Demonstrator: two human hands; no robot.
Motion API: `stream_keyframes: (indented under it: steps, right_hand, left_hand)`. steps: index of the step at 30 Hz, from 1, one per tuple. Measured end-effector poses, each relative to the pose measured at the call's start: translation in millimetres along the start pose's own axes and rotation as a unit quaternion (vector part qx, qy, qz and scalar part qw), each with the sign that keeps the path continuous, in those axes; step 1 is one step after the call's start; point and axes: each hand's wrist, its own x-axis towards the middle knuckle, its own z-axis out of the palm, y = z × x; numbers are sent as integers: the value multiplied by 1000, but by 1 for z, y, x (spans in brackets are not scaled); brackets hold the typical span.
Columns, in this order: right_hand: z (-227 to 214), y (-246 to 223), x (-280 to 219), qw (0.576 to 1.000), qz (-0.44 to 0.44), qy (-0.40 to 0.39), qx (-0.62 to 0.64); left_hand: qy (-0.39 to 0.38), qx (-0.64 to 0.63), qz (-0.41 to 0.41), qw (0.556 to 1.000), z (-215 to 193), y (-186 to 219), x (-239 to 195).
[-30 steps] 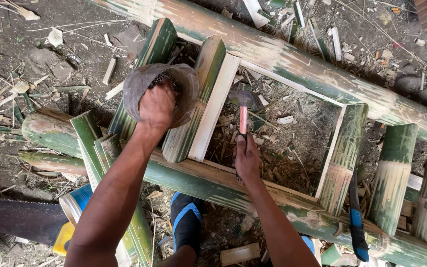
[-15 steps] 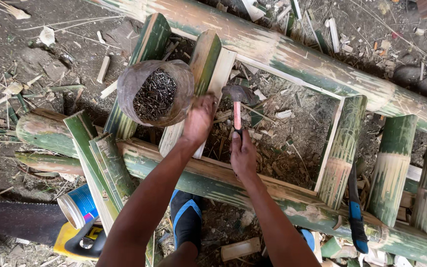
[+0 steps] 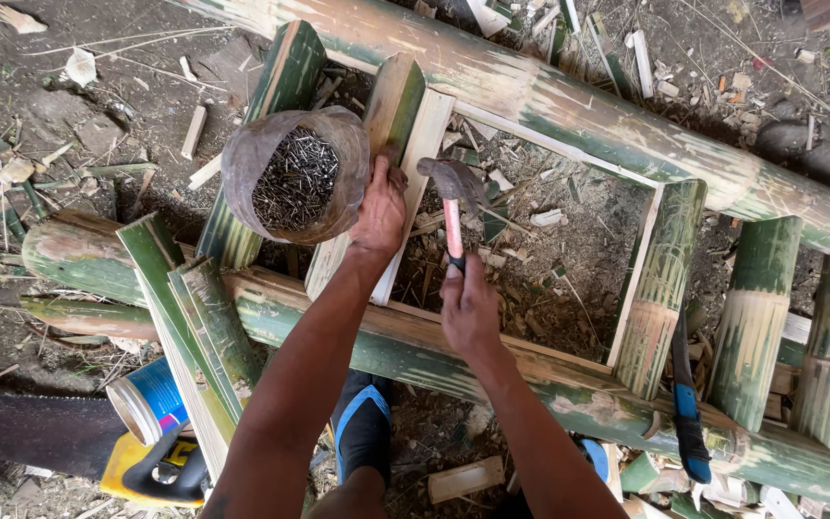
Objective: The person assembles a bamboo frame by nailing thin bamboo strips into place. They use a hammer to drive nails and a saw to trim excess material from the strips, working on a structure supported by larger bamboo poles.
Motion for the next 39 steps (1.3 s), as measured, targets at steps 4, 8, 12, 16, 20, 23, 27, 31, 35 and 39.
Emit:
stream_keyframes:
  steps: [4,8,12,16,20,23,27,31,35,39]
  right_hand:
    - [-1,-6,6,984,113,-114,-73]
    - [-1,-6,11,999,-42,-4,-23]
    - [-6,-8,14,992,74,-75,-64]
    - [-13,-12,2,999,-22,25,6]
    - [-2,-13,-3,1000,9,-11,-12]
    - [-1,-14,13,995,36,-53,-81]
    - [-6,-3,7,985,-148,79,-30]
    - [-2,-3,15,984,74,-119,-108]
    - [-5,-7,13,997,-36,14,-69]
    - [-5,-2,12,994,-45,-40,-95]
  left_hand:
    - [19,33,20,999,-4,4,0]
    - [-44,5,-25,999,-1,2,6]
    - [0,-5,58,998,-9,3,-3]
    - [-204,158,-25,966,-21,-8,-39]
    - [-111,165,7,980,-18,-18,-61]
    - [-109,142,-17,984,-18,-19,-53]
    - [-124,155,33,979,-7,-31,-57]
    - [-25,178,107,978,-7,-36,-59]
    - [-135,138,10,981,-13,-26,-56]
    - [-116,150,33,981,-20,-22,-59]
